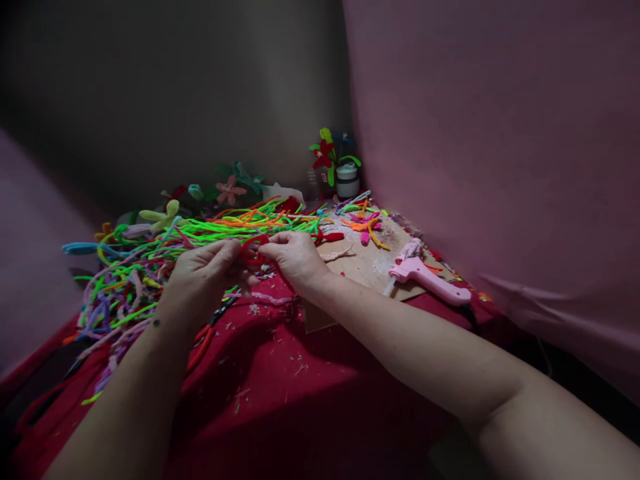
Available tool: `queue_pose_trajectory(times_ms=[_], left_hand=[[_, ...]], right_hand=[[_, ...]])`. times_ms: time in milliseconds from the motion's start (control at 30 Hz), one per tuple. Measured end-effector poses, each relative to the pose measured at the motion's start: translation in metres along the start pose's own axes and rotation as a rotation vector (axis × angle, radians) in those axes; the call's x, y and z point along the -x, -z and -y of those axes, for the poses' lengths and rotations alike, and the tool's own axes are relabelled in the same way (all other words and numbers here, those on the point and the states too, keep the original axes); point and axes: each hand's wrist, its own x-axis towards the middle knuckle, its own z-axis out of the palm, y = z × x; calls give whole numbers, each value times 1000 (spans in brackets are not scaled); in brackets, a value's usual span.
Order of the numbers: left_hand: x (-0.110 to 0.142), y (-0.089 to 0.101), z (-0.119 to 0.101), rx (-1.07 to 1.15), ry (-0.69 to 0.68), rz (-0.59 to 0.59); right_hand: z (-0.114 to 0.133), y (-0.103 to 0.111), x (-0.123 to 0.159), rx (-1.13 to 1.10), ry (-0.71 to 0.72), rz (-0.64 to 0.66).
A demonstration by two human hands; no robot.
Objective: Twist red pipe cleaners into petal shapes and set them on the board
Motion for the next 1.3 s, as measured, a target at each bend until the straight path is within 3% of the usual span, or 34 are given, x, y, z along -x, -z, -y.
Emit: queue_pose_trajectory(times_ms=[300, 500, 600, 833, 1067, 1167, 1300], left_hand=[[-5, -3, 9, -43, -43, -97], [-5, -6, 14, 283, 126, 84], [-6, -6, 15, 366, 126, 139], [-8, -8, 19, 344, 190, 118], [-8, -9, 17, 136, 42, 91], [-6, -3, 12, 96, 119, 116], [-5, 4, 7, 228, 261, 199]], right_hand=[[-6, 0, 0, -105, -61, 42], [-1, 0, 1, -151, -134, 85], [2, 0, 2, -121, -141, 87], [6, 0, 3, -69, -146, 71], [6, 0, 2, -52, -131, -48], [5, 0, 1, -23, -128, -63], [7, 0, 3, -24, -116, -33]])
